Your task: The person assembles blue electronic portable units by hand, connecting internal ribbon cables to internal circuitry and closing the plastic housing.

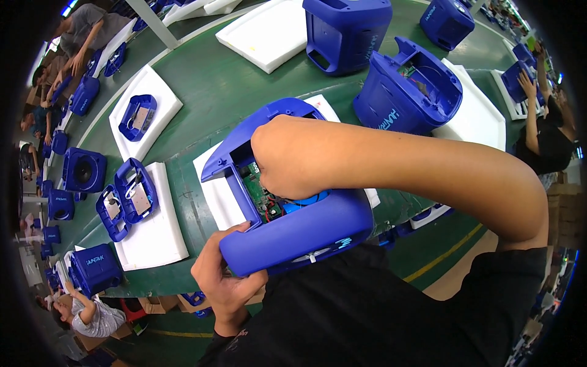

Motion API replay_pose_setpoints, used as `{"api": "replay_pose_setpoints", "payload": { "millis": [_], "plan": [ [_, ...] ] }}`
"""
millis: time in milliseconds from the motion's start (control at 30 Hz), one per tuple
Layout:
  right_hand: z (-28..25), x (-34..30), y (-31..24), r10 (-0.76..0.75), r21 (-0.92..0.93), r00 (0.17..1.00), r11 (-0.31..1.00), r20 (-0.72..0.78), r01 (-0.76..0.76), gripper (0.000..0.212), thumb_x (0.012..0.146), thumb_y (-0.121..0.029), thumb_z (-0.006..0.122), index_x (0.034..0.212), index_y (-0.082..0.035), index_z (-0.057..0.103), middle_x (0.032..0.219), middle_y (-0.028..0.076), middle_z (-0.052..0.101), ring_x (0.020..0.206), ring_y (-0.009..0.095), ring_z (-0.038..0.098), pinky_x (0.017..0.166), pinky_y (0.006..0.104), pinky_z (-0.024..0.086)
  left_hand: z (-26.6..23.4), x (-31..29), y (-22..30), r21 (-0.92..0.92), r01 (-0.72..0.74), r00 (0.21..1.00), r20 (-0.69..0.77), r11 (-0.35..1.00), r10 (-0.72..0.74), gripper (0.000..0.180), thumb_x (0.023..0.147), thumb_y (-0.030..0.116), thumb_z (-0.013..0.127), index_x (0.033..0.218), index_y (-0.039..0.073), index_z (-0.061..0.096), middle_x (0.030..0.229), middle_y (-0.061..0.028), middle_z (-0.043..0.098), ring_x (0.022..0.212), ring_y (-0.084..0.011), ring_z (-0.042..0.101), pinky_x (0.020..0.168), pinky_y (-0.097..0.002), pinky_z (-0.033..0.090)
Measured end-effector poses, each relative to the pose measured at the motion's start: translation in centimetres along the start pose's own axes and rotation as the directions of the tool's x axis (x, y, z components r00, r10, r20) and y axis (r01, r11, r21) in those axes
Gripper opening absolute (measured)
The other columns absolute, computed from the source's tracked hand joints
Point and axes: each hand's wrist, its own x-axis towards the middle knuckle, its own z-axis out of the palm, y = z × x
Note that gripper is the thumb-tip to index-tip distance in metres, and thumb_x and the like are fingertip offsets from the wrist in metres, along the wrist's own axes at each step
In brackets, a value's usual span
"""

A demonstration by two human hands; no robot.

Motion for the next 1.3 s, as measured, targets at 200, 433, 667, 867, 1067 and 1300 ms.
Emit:
{"api": "replay_pose_setpoints", "payload": {
  "millis": [200,433,667,867,1067,1300],
  "plan": [
    [-0.36,0.18,-0.3,0.016,-0.047,0.999,0.999,0.029,-0.014,0.024,0.096,-0.014,0.065,0.099,0.003,0.081,0.089,0.024,0.08,0.086,0.041,0.079,0.087,0.0468,0.063,-0.14,0.04,0.01,-0.001,0.0,1.0,0.012,1.0,0.0,0.058,0.067,0.008,0.092,0.121,-0.006,0.076,0.106,-0.0175,0.081,0.09,-0.0271,0.081,0.079,-0.0349,0.065],
    [-0.08,0.47,-0.09,-0.021,-0.065,1.0,0.998,0.019,0.022,0.025,0.097,-0.014,0.064,0.1,0.003,0.082,0.089,0.024,0.08,0.086,0.042,0.079,0.088,0.0469,0.063,-0.18,0.04,-0.02,-0.007,0.011,1.0,0.016,1.0,-0.011,0.058,0.067,0.009,0.092,0.121,-0.006,0.076,0.106,-0.0169,0.081,0.09,-0.0271,0.081,0.08,-0.0351,0.065],
    [-0.13,0.3,-0.49,0.046,0.008,0.999,0.999,0.017,-0.046,0.027,0.096,-0.015,0.066,0.095,0.007,0.081,0.092,0.031,0.078,0.089,0.046,0.079,0.088,0.0504,0.064,-0.11,0.03,-0.12,-0.006,-0.011,1.0,0.011,1.0,0.011,0.058,0.067,0.007,0.092,0.122,-0.006,0.076,0.105,-0.017,0.081,0.089,-0.027,0.081,0.078,-0.0347,0.064],
    [0.31,0.07,-0.33,-0.011,0.011,1.0,1.0,-0.013,0.011,0.031,0.1,-0.017,0.064,0.089,0.006,0.081,0.085,0.028,0.077,0.082,0.044,0.077,0.084,0.0489,0.062,-0.08,-0.04,-0.01,-0.002,-0.02,1.0,0.007,1.0,0.02,0.058,0.068,0.006,0.092,0.122,-0.006,0.076,0.104,-0.0167,0.08,0.088,-0.0264,0.08,0.078,-0.0346,0.064],
    [0.53,0.22,-0.31,-0.049,-0.039,0.999,0.998,-0.005,0.049,0.031,0.1,-0.017,0.063,0.087,0.006,0.08,0.082,0.028,0.075,0.081,0.044,0.077,0.084,0.0503,0.062,-0.06,0.05,0.03,0.01,-0.022,1.0,-0.003,1.0,0.022,0.058,0.068,0.006,0.092,0.122,-0.005,0.076,0.101,-0.0157,0.079,0.086,-0.0262,0.079,0.077,-0.0346,0.063],
    [0.05,0.53,0.31,-0.072,-0.058,0.995,0.995,0.065,0.076,0.029,0.098,-0.014,0.061,0.088,0.006,0.079,0.082,0.026,0.076,0.081,0.043,0.076,0.083,0.0497,0.062,-0.18,0.14,-0.06,0.037,-0.054,0.999,0.008,0.998,0.053,0.06,0.067,0.009,0.095,0.123,-0.004,0.077,0.093,-0.0132,0.075,0.079,-0.0259,0.075,0.073,-0.0351,0.06]
  ]
}}
